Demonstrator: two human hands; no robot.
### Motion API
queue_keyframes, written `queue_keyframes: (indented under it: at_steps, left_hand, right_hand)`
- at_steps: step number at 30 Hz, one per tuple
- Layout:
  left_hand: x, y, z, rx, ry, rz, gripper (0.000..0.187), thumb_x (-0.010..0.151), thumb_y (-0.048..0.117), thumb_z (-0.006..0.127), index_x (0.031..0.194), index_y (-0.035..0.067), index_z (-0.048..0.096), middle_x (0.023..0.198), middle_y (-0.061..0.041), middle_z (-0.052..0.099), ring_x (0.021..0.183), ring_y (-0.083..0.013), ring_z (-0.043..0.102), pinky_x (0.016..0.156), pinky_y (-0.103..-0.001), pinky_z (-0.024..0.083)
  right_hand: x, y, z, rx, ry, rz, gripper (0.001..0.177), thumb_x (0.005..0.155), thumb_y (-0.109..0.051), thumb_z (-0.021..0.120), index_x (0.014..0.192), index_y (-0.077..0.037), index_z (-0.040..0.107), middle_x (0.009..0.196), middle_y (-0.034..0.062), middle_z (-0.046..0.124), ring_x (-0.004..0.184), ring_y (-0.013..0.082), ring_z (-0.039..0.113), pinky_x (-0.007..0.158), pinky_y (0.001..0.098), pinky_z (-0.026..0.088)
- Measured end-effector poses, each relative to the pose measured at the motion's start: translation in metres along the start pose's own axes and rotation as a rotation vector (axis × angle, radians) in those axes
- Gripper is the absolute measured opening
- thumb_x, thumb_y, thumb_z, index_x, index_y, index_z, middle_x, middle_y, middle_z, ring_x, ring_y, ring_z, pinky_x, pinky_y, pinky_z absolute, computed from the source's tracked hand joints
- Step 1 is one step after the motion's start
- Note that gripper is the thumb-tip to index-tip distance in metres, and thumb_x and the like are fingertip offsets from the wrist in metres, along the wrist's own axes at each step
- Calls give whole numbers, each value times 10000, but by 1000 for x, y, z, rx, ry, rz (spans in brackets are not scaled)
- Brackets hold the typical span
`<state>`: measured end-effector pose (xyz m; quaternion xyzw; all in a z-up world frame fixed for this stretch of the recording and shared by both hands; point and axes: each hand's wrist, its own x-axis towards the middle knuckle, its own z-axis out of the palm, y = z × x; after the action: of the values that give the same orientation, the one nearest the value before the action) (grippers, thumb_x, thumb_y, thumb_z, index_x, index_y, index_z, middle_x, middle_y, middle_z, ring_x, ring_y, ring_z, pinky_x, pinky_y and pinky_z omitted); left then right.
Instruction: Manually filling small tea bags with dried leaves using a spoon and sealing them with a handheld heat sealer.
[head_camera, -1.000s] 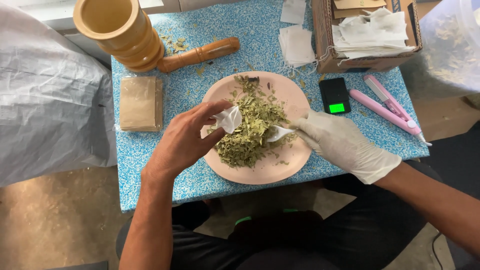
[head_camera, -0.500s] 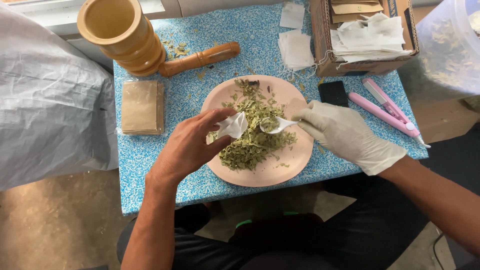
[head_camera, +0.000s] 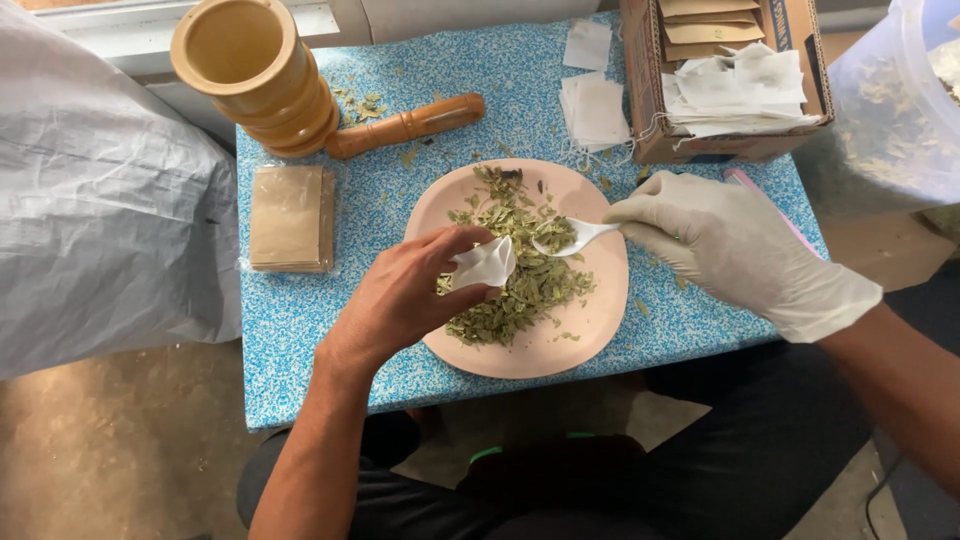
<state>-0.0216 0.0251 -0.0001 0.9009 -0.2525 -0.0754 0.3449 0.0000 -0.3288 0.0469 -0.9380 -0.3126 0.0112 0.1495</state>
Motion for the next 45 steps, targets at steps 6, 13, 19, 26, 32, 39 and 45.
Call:
queue_keyframes:
  at_steps: [6, 13, 19, 26, 32, 39, 45]
  left_hand:
    - [2, 4, -1, -8, -30, -42, 546, 968, 492, 804, 1425, 224, 673, 1416, -9, 785, 1055, -223, 821, 873, -431, 571]
    - [5, 2, 5, 14, -37, -26, 571, 960, 507, 819, 1435, 235, 654, 1348, 1, 806, 1107, -213, 807, 874, -458, 579]
    - [7, 6, 9, -53, -113, -81, 594, 963, 431, 840, 1461, 214, 598, 1330, -110, 786, 1160, -272, 798, 904, -469, 566]
    - [9, 5, 15, -67, -123, -41, 736, 962, 339, 845, 1603, 132, 548, 1423, -161, 727, 1115, -321, 752, 911, -488, 569]
    - [10, 8, 11, -83, -104, -52, 588, 994, 361, 799, 1498, 132, 600, 1326, -126, 738, 1064, -307, 770, 843, -495, 569]
    - [8, 4, 7, -105, 40, 38, 449, 1022, 362, 782, 1364, 117, 626, 1185, -99, 762, 995, -269, 747, 794, -441, 574]
    - [2, -2, -11, -254, 197, 144, 444, 1015, 192, 814, 1401, 85, 622, 1282, -140, 805, 1095, -250, 827, 969, -375, 709]
  right_hand:
    - [3, -7, -1, -92, -4, -64, 270, 1100, -355, 663, 1327, -301, 799, 1181, -60, 769, 984, 197, 729, 679, 496, 462]
    - [19, -29, -11, -202, 19, -209, 228, 1094, -289, 709, 1314, -273, 767, 1082, -6, 732, 831, 249, 700, 556, 455, 518]
    - [37, -52, -19, -551, -131, -228, 248, 925, -22, 710, 1002, -257, 690, 828, 33, 664, 726, 304, 697, 559, 467, 572]
    - [53, -83, -18, -831, -15, -357, 290, 861, 3, 766, 760, -250, 666, 748, -21, 636, 634, 229, 693, 551, 400, 535]
    - [55, -110, -22, -1026, 71, -363, 248, 860, 17, 668, 791, -215, 613, 694, 16, 611, 582, 195, 623, 552, 351, 448]
    - [48, -119, -53, -1083, 146, -265, 600, 1350, -573, 556, 862, -227, 601, 692, -15, 590, 529, 143, 603, 483, 303, 430]
    - [41, -66, -73, -569, -387, 28, 244, 1088, -534, 623, 1224, -383, 756, 892, -56, 745, 833, 186, 776, 637, 416, 725]
